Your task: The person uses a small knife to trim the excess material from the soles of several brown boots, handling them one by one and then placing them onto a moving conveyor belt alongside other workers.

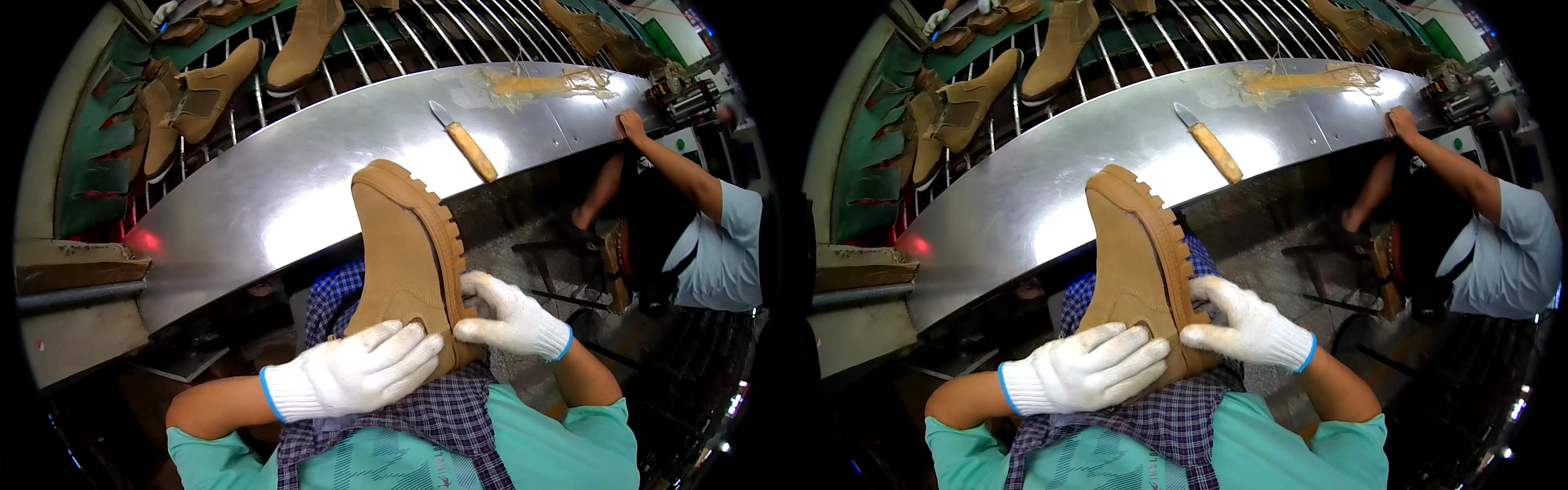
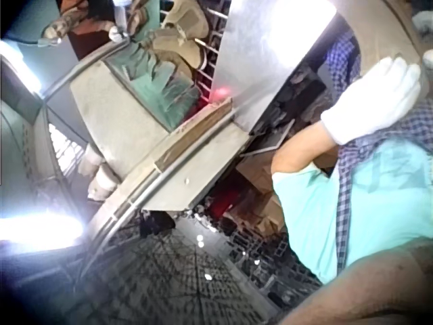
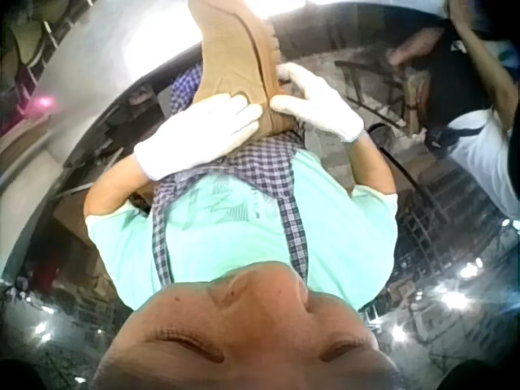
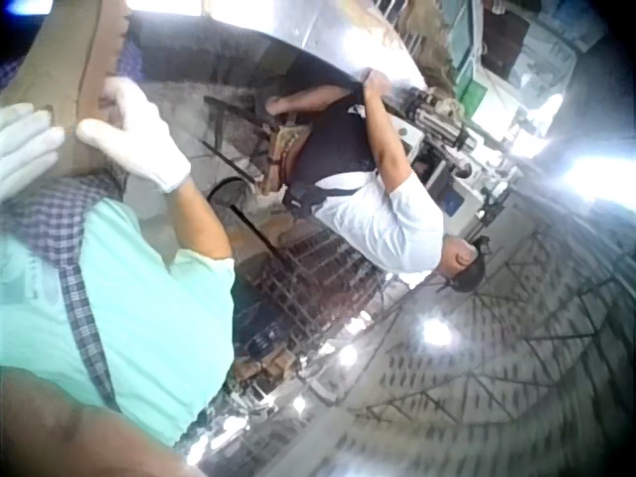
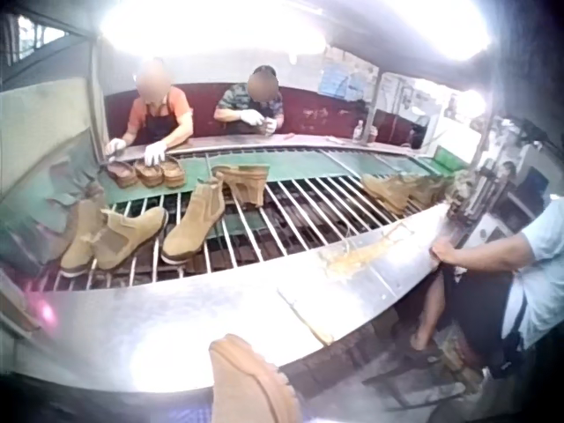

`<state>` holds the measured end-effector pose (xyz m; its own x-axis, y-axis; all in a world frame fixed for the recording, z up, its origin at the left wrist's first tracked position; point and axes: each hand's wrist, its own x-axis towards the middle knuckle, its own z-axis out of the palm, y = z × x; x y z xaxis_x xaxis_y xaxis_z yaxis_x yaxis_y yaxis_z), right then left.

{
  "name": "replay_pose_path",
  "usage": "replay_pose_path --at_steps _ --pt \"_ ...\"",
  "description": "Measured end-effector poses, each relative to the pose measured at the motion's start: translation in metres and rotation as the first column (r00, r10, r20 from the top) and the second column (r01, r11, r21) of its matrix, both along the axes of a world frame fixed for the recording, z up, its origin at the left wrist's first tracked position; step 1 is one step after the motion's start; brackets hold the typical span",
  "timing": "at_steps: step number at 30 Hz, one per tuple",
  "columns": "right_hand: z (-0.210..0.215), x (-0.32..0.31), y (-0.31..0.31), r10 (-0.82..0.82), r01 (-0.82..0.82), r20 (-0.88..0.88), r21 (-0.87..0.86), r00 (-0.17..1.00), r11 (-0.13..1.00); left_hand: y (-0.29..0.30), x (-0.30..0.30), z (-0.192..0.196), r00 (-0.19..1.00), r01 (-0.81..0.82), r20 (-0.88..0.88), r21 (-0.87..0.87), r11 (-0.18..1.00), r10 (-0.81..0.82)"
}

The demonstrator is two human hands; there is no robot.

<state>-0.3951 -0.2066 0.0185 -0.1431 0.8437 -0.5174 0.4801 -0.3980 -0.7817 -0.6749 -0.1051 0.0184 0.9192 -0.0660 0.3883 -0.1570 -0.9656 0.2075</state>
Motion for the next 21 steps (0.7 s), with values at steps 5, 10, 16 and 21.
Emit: replay_pose_path --at_steps 5,10,16,21 --pt "-0.002 0.012 0.033 -0.072 0.07 -0.034 -0.069 0.997 0.995 0.03 -0.024 0.035 0.97 -0.244 -0.172 -0.701 0.67 0.173" --pt "0.004 0.03 0.087 0.134 -0.146 0.16 0.071 0.978 0.987 0.055 -0.007 -0.011 0.673 -0.732 -0.738 -0.674 -0.102 0.047" --pt "0.029 0.035 0.143 0.401 -0.384 0.228 -0.115 0.887 0.916 0.049 0.032 -0.027 0.831 -0.554 -0.553 -0.814 -0.174 -0.06" --pt "0.025 0.027 0.177 0.493 -0.455 0.223 -0.202 0.841 0.867 0.077 0.036 -0.023 0.74 -0.66 -0.673 -0.725 -0.194 -0.005"
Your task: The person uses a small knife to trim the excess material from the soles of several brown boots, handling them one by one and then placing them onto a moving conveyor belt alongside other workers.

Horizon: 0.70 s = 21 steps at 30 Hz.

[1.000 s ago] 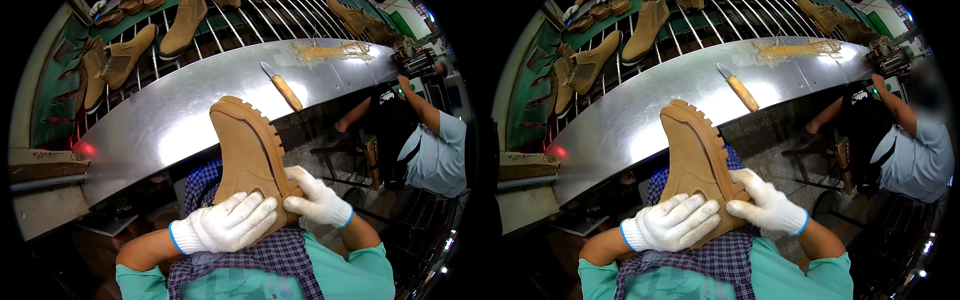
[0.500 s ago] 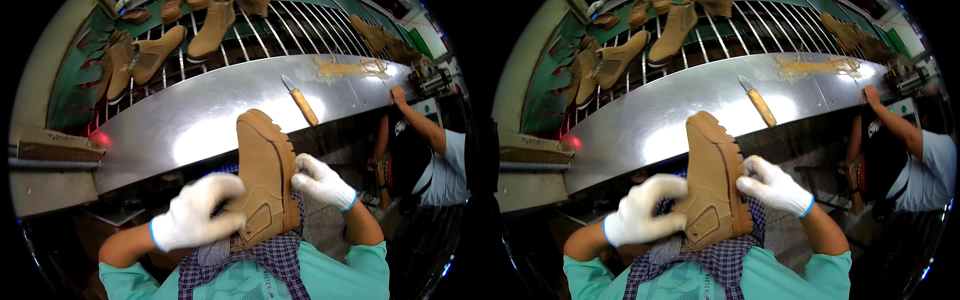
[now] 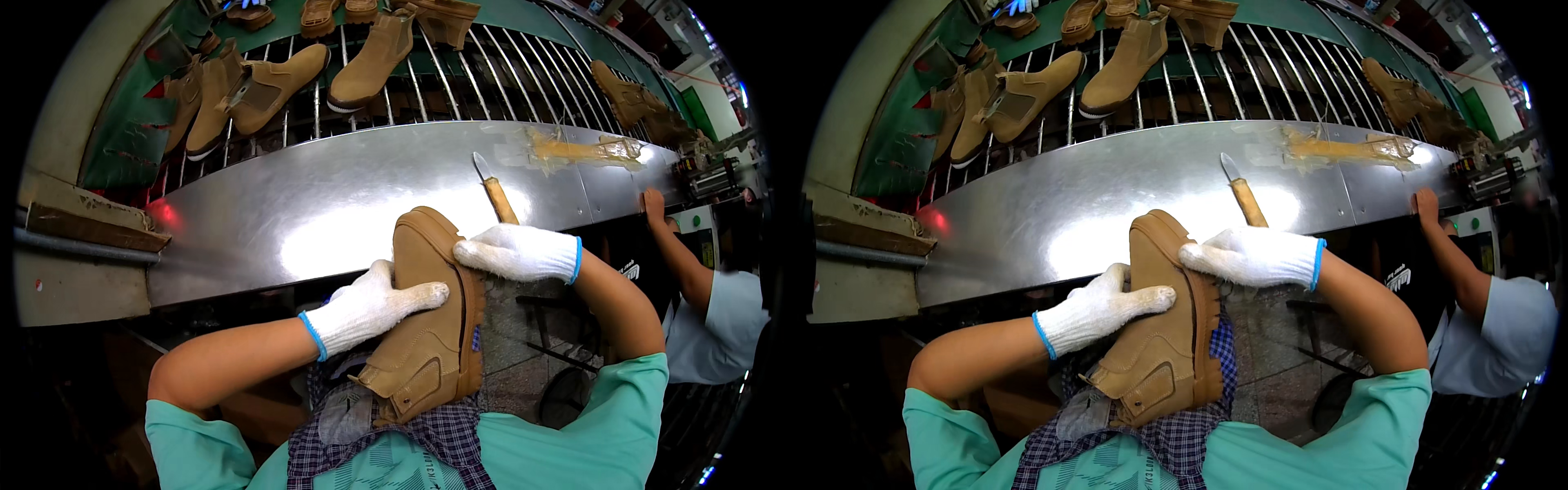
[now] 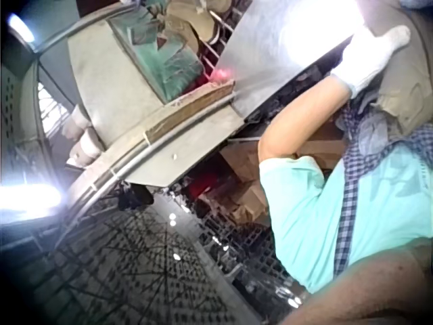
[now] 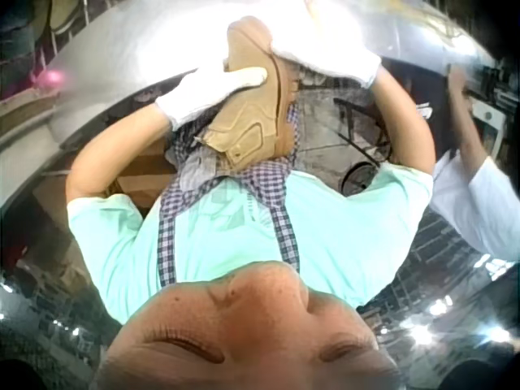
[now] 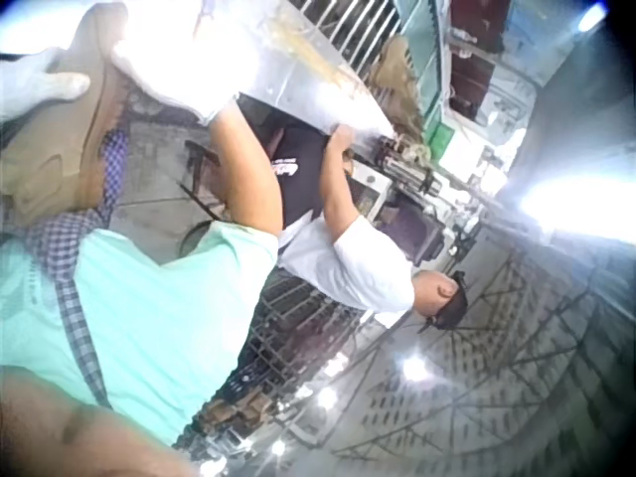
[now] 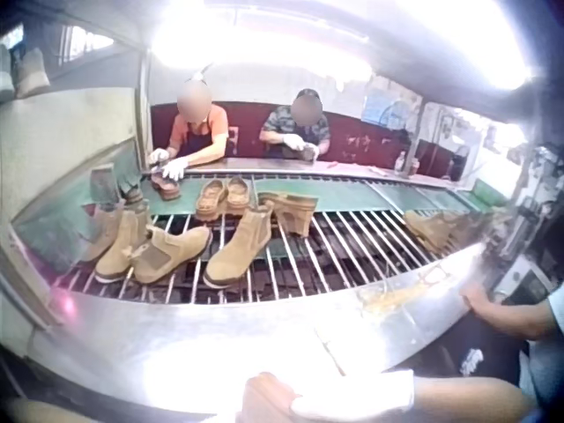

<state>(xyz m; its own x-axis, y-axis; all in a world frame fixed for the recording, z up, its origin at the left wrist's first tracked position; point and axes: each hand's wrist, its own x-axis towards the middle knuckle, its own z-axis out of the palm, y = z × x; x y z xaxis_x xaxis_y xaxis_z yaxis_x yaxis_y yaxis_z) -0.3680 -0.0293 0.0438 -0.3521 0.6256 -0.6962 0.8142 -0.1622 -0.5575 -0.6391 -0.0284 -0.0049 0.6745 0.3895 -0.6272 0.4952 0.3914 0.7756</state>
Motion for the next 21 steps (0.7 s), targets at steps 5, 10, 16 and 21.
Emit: replay_pose_path --at_steps 5,10,16,21 --pt "-0.014 -0.002 0.021 0.02 -0.026 -0.027 -0.268 0.999 0.963 0.01 -0.001 0.019 0.983 0.083 -0.167 0.076 0.994 -0.07" --pt "0.007 -0.017 0.023 0.251 -0.247 0.023 -0.108 0.968 0.963 0.012 -0.008 0.027 0.985 0.114 -0.139 0.088 0.99 -0.101" --pt "0.035 -0.048 0.017 0.408 -0.447 0.42 -0.007 0.811 0.895 0.007 0.002 0.018 0.933 0.191 -0.341 0.195 0.962 -0.116" --pt "0.037 -0.053 0.003 0.232 -0.295 0.427 0.088 0.874 0.951 -0.008 -0.01 0.013 0.987 -0.042 -0.144 0.183 0.982 0.069"
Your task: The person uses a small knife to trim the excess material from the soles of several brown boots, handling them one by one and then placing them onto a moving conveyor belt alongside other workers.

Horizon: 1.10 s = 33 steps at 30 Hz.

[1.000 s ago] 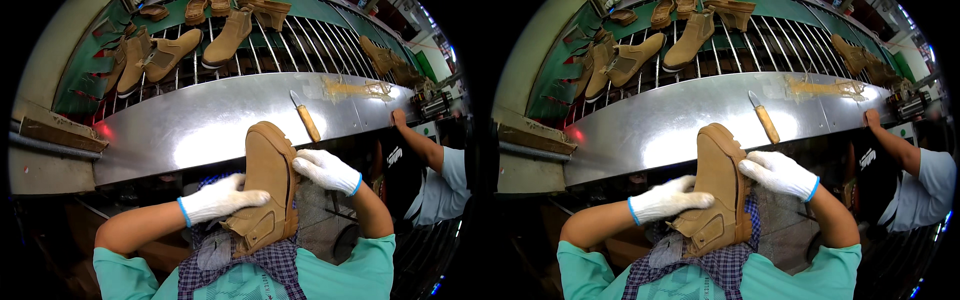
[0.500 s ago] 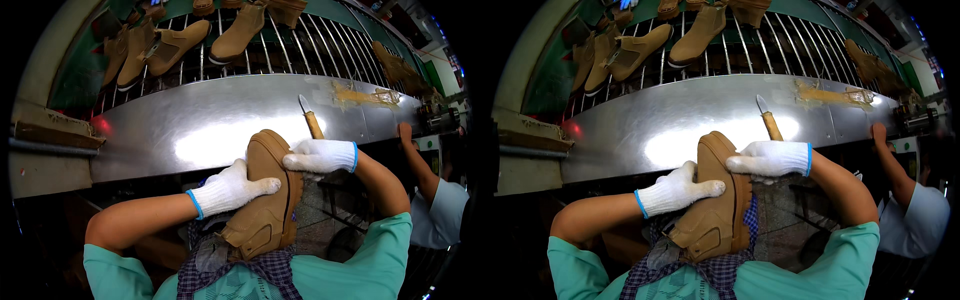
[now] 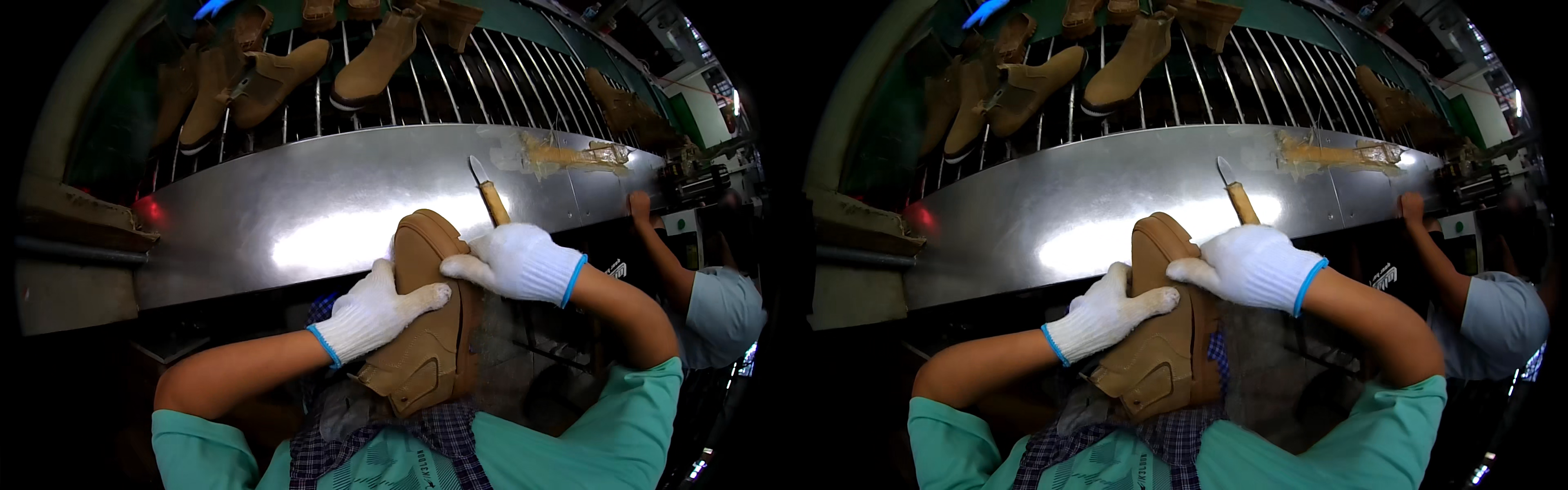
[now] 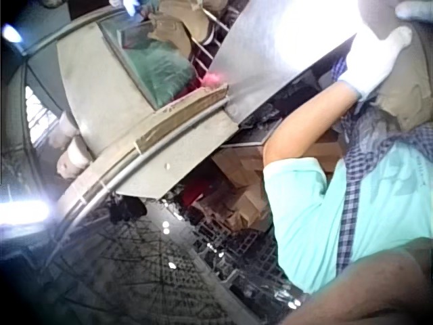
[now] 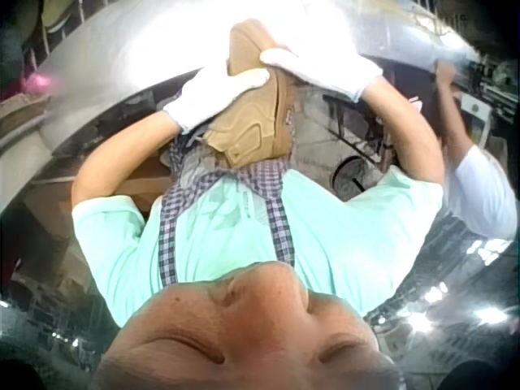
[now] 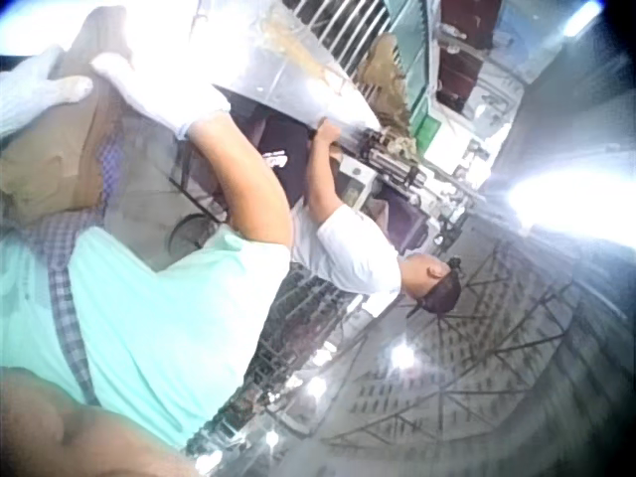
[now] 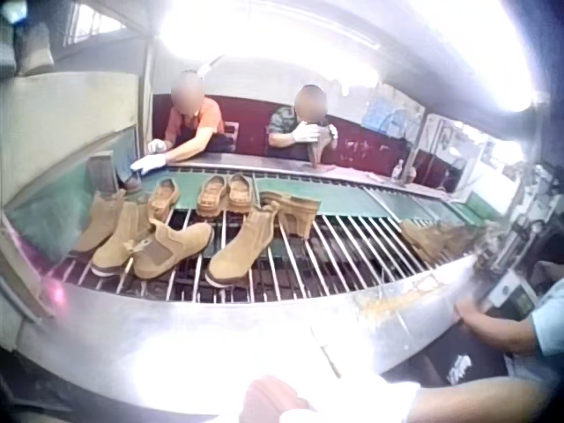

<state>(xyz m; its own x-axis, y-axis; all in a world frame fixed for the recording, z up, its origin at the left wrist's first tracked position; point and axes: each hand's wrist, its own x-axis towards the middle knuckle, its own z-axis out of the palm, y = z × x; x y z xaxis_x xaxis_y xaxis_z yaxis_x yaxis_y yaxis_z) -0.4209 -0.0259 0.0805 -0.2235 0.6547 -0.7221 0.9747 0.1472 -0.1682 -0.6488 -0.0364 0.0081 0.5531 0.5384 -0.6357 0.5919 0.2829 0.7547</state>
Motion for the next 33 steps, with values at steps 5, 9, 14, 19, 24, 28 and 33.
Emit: replay_pose_path --at_steps 5,9,14,19,24,28,33 --pt "-0.011 0.026 -0.02 -0.512 0.446 -0.23 -0.283 0.828 0.849 -0.015 -0.009 -0.005 0.997 0.076 0.01 0.015 0.997 -0.076" --pt "-0.008 0.035 -0.018 -0.471 0.361 -0.212 -0.407 0.856 0.839 -0.02 -0.009 -0.01 0.992 0.122 0.026 0.043 0.992 -0.124" --pt "-0.017 0.037 -0.003 -0.489 0.389 -0.155 -0.425 0.859 0.818 -0.019 -0.01 -0.003 0.99 0.142 -0.014 0.02 0.99 -0.141" --pt "-0.017 0.036 -0.003 -0.367 0.251 -0.239 -0.406 0.899 0.879 -0.012 -0.02 -0.007 0.997 0.081 -0.008 0.05 0.995 -0.08" --pt "-0.032 0.032 -0.02 -0.296 0.209 -0.386 -0.25 0.874 0.945 0.044 -0.026 0.0 0.987 0.08 0.073 0.558 0.826 -0.145" --pt "-0.041 0.033 -0.029 -0.347 0.271 -0.402 -0.234 0.847 0.934 0.071 -0.013 -0.032 0.889 0.194 0.246 0.56 0.806 -0.386" --pt "-0.032 0.037 -0.05 -0.533 0.37 -0.412 -0.412 0.739 0.833 0.062 -0.009 -0.02 0.923 0.186 0.219 0.465 0.865 -0.317"
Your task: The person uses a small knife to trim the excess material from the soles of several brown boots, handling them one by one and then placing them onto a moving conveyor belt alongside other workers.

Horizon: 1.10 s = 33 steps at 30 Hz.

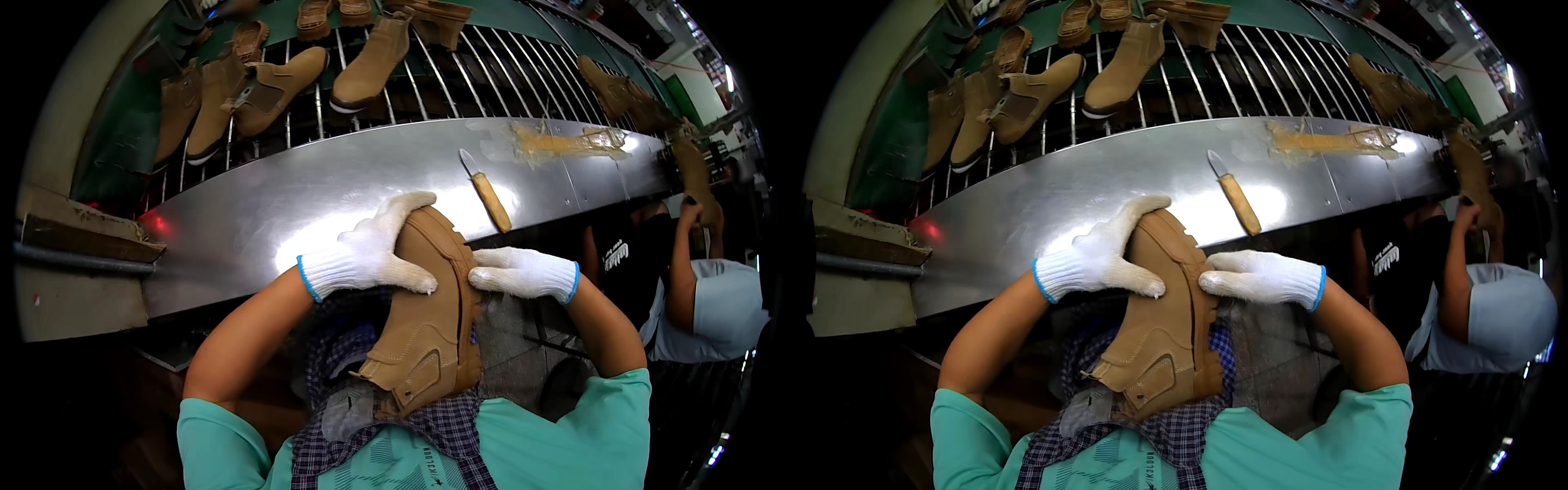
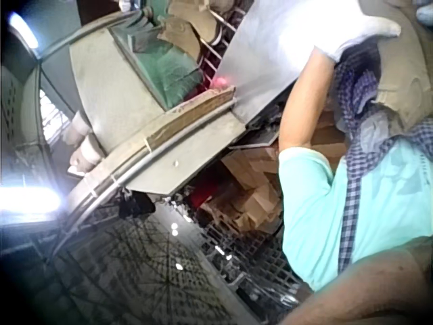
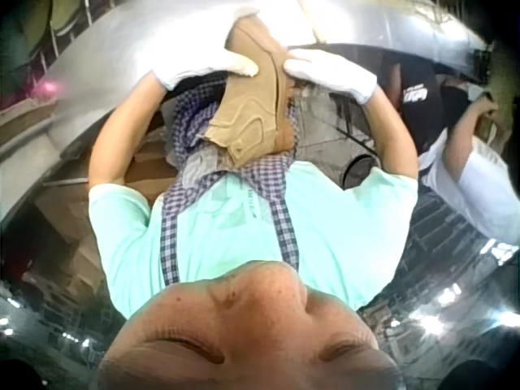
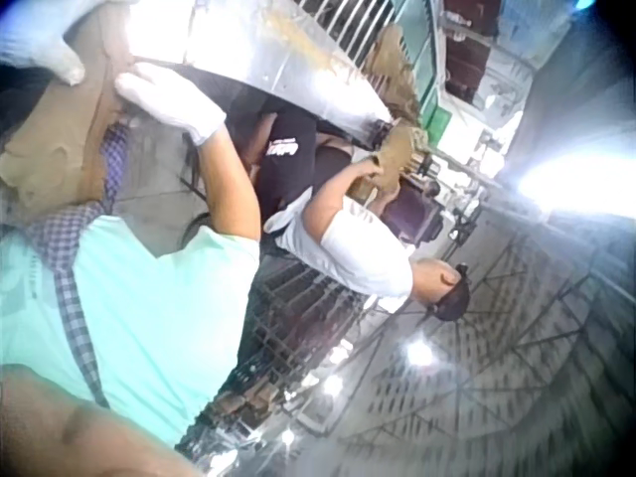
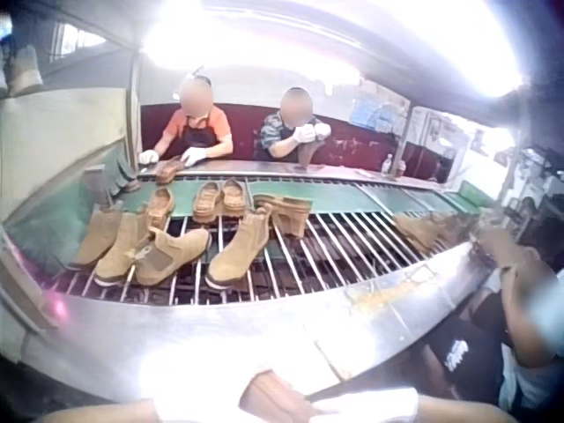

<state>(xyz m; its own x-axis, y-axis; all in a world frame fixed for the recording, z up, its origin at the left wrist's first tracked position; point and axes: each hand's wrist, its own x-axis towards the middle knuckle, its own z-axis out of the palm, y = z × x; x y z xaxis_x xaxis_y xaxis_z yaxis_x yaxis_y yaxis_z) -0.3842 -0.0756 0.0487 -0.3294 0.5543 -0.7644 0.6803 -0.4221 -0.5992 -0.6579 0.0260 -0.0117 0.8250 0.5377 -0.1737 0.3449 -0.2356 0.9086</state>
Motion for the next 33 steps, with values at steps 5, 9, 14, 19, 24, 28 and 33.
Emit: replay_pose_path --at_steps 5,9,14,19,24,28,33 --pt "-0.01 0.005 -0.03 0.134 -0.134 -0.095 0.009 0.986 0.991 -0.037 -0.008 0.0 0.973 -0.229 -0.042 -0.176 0.957 0.225" --pt "-0.036 -0.005 -0.053 0.034 -0.042 -0.168 -0.041 0.985 0.998 -0.082 -0.027 0.014 0.97 -0.214 -0.195 -0.416 0.884 0.143" --pt "-0.026 -0.03 -0.048 -0.062 0.03 -0.248 -0.133 0.967 0.991 -0.092 -0.03 0.004 0.987 -0.077 0.057 -0.654 0.753 0.15" --pt "0.002 -0.045 -0.042 0.084 -0.085 -0.039 -0.023 0.996 0.996 -0.105 -0.032 -0.014 0.982 -0.144 0.019 -0.561 0.815 0.187" --pt "0.011 -0.058 -0.058 -0.016 0.004 0.141 0.087 0.99 0.996 -0.105 -0.025 0.002 0.981 -0.188 -0.129 -0.466 0.864 0.144" --pt "-0.026 -0.049 -0.078 -0.215 0.263 -0.209 0.241 0.954 0.934 -0.111 -0.035 -0.004 0.976 -0.185 0.031 -0.409 0.894 0.216" --pt "-0.008 -0.078 -0.049 -0.194 0.335 -0.359 0.39 0.913 0.857 -0.103 -0.079 0.051 0.915 -0.344 0.031 -0.457 0.82 0.402"
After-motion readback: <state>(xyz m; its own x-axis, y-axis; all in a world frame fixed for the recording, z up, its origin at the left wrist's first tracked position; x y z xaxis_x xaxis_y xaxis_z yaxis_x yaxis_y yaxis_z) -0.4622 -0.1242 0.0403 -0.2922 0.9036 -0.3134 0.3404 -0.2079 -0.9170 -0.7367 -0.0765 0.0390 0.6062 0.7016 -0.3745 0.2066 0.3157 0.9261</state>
